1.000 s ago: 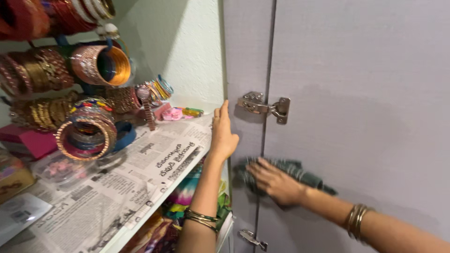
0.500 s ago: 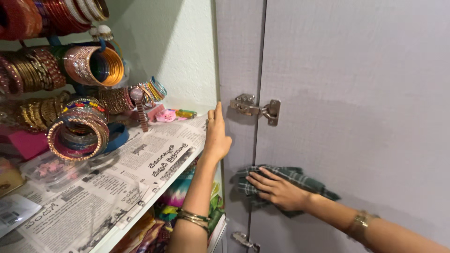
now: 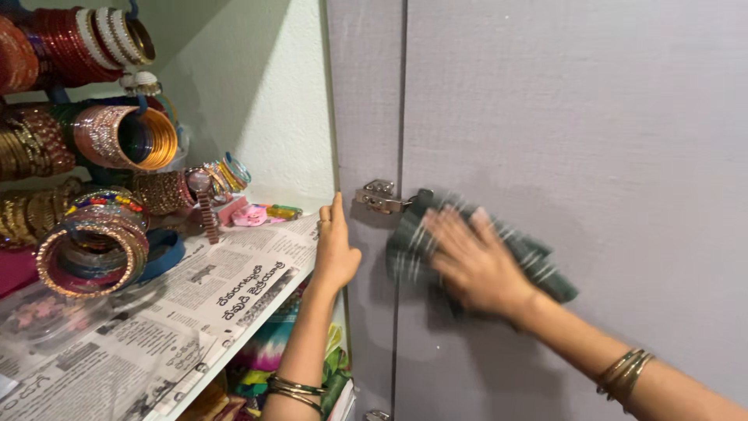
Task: The person wipes the interior surfaces of a closet door with a cloth. They clean the door's surface, hinges, and latch area while the closet remains open, revealing shelves with jewelry and folded clothes.
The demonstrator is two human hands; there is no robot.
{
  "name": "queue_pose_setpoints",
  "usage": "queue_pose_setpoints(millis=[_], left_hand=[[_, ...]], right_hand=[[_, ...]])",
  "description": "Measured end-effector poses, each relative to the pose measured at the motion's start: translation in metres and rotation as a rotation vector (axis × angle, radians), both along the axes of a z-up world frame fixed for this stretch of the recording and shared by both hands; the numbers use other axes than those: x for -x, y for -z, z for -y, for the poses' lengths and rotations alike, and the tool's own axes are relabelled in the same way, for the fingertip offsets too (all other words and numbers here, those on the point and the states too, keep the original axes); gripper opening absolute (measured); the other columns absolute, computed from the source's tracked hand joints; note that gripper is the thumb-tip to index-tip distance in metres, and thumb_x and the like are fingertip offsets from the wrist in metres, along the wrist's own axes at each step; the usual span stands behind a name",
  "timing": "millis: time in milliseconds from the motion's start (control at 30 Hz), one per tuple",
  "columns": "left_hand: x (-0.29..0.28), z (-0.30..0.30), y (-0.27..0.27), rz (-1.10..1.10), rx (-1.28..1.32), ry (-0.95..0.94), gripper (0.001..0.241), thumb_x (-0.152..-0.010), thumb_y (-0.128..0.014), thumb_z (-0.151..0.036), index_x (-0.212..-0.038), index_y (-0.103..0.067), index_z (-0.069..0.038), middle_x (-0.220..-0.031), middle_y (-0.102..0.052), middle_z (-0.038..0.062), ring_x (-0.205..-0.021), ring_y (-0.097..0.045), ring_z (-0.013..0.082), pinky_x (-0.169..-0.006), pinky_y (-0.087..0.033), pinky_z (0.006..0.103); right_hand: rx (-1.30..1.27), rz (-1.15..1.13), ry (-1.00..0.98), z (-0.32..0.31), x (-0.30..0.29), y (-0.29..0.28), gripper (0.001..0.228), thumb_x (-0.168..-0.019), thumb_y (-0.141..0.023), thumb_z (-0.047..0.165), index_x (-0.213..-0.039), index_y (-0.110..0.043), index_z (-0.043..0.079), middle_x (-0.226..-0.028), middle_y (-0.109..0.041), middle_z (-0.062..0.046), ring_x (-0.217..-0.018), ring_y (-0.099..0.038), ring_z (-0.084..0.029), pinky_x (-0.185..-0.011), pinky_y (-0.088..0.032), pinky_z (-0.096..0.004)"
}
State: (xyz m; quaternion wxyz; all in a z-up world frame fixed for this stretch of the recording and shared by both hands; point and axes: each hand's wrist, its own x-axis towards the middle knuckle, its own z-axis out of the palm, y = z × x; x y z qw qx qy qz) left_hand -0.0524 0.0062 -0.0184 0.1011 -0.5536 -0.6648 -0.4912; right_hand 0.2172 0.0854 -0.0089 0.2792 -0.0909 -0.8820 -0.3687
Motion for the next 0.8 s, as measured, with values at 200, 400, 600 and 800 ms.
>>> queue_pose_setpoints(millis=[200,400,600,800], left_hand=[[-0.003,-0.001,-0.002,0.004,-0.004,-0.01,0.104,-0.061,-0.06,0.016,-0.156,-0.02,0.0,-0.133,-0.041,0.023,-0.122,-0.048,0.0453,-0.102,-0.045,0.045],[-0.018,0.0,-0.01,0.088,0.041,-0.073,0.103,-0.063,-0.058,0.016,-0.156,-0.017,0.001,-0.139,-0.037,0.024,-0.128,-0.046,0.0463,-0.106,-0.044,0.0449],[-0.07,0.011,-0.025,-0.034,-0.258,-0.101,0.089,-0.067,-0.053,0.018,-0.152,-0.029,0.003,-0.149,-0.033,0.027,-0.138,-0.04,0.0478,-0.117,-0.035,0.0481],[-0.119,0.025,-0.043,-0.436,-0.238,-0.087,0.066,-0.074,-0.06,0.01,-0.139,-0.052,-0.001,-0.15,-0.043,0.02,-0.145,-0.037,0.039,-0.122,-0.026,0.0551]], right_hand=[[0.117,0.368,-0.125,-0.009,-0.032,0.004,0.058,-0.07,-0.075,0.028,-0.126,-0.063,0.017,-0.167,-0.013,-0.018,-0.154,-0.012,-0.036,-0.12,-0.006,-0.064],[0.047,-0.495,0.22,-0.043,-0.083,-0.115,0.062,-0.092,-0.075,0.046,-0.136,-0.056,0.005,-0.174,-0.014,-0.022,-0.16,-0.012,-0.046,-0.126,-0.011,-0.068],[-0.146,-0.309,0.103,-0.031,-0.082,-0.081,0.056,-0.092,-0.069,0.038,-0.138,-0.06,0.007,-0.168,-0.024,-0.02,-0.156,-0.016,-0.043,-0.125,-0.013,-0.063],[0.082,0.438,-0.166,-0.009,-0.114,0.011,0.063,-0.088,-0.067,0.042,-0.14,-0.057,0.009,-0.17,-0.03,-0.01,-0.155,-0.022,-0.031,-0.123,-0.013,-0.059]])
